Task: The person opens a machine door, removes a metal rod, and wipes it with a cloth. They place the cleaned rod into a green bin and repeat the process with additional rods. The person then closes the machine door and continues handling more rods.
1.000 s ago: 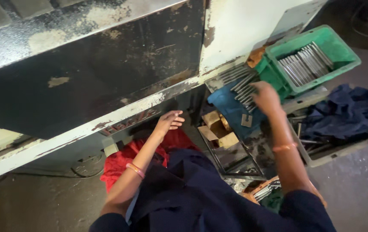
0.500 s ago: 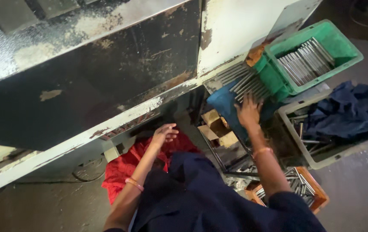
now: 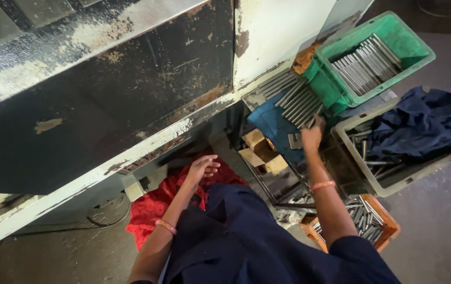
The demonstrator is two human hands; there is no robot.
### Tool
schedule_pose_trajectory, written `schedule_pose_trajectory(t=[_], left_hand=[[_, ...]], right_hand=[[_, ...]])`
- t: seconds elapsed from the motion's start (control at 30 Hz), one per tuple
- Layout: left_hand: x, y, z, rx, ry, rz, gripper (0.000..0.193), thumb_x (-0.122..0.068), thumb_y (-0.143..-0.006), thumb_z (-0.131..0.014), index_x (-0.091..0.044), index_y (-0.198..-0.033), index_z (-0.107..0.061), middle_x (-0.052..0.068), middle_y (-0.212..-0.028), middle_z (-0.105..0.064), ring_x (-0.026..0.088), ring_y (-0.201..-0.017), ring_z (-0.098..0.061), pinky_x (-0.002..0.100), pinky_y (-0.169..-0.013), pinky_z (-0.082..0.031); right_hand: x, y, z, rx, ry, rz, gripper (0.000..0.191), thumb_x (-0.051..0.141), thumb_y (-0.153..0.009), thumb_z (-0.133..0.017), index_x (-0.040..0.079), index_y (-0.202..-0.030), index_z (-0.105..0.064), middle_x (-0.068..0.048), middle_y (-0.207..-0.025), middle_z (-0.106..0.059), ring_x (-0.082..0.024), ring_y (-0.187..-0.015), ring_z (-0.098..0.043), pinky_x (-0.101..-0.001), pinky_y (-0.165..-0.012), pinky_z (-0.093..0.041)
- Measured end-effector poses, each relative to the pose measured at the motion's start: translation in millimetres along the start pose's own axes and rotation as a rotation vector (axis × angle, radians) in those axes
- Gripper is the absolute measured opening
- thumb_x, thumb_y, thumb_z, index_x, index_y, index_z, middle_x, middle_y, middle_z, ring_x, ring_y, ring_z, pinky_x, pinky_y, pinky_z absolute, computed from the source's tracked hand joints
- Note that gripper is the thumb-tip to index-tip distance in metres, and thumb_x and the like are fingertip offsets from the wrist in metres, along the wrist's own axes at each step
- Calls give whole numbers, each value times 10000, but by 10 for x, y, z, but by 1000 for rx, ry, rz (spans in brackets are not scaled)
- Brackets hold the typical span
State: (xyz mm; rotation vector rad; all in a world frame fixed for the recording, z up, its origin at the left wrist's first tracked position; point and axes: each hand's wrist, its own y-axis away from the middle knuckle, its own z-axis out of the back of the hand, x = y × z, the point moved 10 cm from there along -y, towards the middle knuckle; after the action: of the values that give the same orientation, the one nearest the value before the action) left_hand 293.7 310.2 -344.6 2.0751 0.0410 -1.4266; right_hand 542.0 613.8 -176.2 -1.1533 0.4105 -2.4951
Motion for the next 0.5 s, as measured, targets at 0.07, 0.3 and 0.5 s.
schedule_pose_trajectory(t=[0.07,0.3,0.5], left_hand=[[16,-30,-32,3,0,7,413,-337,-1017,-542,-118,-1348,-654,47,-1062,-769,116,-849,-698,270,-740,-541],[25,-122,-111,40,30,-21,403,-353,-1023,-552,-122,-1337,-657,43,-1053,-774,106,-827,-695,254,-710,-535],[-259,-479,-621,97,-119,-128,309,-293,-1037,-578,-122,-1269,-690,34,-970,-754,95,-744,-671,249,-636,-508]], right_hand=[[-4,-86,-120,98,100,5,742,170,-801,-829,72,-1467,-515,-262,-1514,-455,-438,-1408,-450,-470,-1168,-405],[-104,-51,-437,364,457,-106,1010,269,-734,-899,82,-1558,-346,-278,-1499,-386,-465,-1299,-506,-483,-1037,-479],[-123,-7,-217,241,256,-315,1172,350,-742,-895,-57,-1570,-173,-420,-1532,-311,-511,-1276,-534,-488,-1046,-478]])
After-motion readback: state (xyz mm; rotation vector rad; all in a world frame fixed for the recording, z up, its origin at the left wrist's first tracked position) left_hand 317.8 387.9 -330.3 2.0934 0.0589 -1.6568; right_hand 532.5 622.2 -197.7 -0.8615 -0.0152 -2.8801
